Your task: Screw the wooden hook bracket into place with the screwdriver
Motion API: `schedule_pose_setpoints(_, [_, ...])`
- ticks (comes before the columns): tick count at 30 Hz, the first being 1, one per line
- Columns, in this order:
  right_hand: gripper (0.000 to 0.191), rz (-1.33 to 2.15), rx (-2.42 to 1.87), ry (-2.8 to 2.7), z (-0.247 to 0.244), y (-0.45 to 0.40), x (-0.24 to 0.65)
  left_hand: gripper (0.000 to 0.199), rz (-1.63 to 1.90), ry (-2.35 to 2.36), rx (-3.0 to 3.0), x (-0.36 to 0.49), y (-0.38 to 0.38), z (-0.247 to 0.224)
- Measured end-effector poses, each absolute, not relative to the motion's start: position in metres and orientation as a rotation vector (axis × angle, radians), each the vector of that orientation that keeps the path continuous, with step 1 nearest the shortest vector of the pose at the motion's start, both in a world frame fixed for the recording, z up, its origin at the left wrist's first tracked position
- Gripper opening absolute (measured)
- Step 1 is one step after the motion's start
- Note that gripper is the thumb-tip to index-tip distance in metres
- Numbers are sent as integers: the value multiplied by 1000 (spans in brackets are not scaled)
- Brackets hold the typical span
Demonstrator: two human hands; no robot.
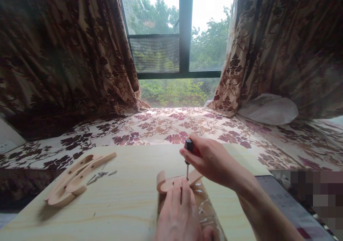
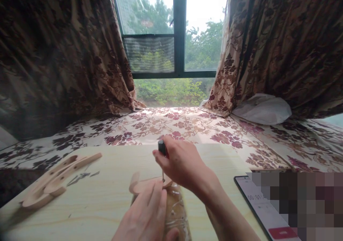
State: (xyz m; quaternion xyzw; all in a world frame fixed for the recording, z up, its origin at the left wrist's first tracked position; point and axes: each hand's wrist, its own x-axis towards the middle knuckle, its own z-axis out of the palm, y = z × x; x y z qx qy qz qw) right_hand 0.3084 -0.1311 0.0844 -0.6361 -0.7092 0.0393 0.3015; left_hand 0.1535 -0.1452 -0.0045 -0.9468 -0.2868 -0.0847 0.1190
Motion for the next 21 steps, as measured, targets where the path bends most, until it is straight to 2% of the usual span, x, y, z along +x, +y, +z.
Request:
schedule_pose_setpoints(11, [20,205,-1581,-1935,80,-129,306,58,-469,-941,-2838,154,-146,-5])
schedule_pose_setpoints(17, [21,221,-1614,-1929,78,-130,306,61,-434,-871,-2696,156,-143,-12])
schedule_pose_setpoints(21, [21,231,-1629,-1923,79,-131,307,44,-449,-777,-2482,156,-143,-22])
